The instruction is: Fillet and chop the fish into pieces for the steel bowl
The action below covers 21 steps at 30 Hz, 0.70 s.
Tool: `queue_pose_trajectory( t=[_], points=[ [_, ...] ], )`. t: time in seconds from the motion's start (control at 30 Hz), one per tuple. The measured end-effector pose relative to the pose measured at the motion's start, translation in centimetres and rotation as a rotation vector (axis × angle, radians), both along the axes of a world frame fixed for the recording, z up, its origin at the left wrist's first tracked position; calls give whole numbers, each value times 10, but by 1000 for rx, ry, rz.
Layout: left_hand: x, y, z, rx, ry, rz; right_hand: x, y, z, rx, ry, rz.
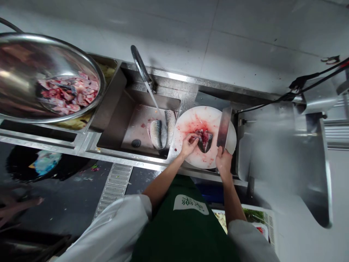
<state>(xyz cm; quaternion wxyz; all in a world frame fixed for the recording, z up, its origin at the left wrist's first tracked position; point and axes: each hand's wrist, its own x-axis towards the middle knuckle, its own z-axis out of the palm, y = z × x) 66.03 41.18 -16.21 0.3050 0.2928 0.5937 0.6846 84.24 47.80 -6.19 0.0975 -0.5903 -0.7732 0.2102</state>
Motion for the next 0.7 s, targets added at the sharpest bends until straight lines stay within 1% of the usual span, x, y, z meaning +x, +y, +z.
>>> queue_pose_trajectory(
  t=[0.07,0.1,0.2,0.23,0.27,0.3,0.4,0.47,0.57,0.63,0.7],
  points=[
    [1,1,4,-23,15,19,-16,-12,-1,4,52,30],
    [1,1,6,-40,33,49,-23,-15,-1,0,78,49],
    [2,1,15,-88,123,239,-40,-15,-7,-35,143,75],
    [3,2,18,-94,168,288,-44,-14,-11,-60,152,68],
    [4,3,20,-91,217,295,-46,-12,-14,-90,149,56],
    [5,6,22,-82,269,257,-46,-11,-18,-120,136,49],
    [7,11,22,-57,365,41,-43,-7,-24,-180,103,67],
    [6,9,18,-55,343,-12,-39,-6,-23,-178,86,80],
    [3,-1,15,-41,270,26,-36,-7,-17,-126,37,61],
    [0,-12,16,-39,239,84,-37,-11,-14,-81,37,55],
    [-6,-27,18,-53,215,155,-38,-17,-14,-70,36,70]
  ],
)
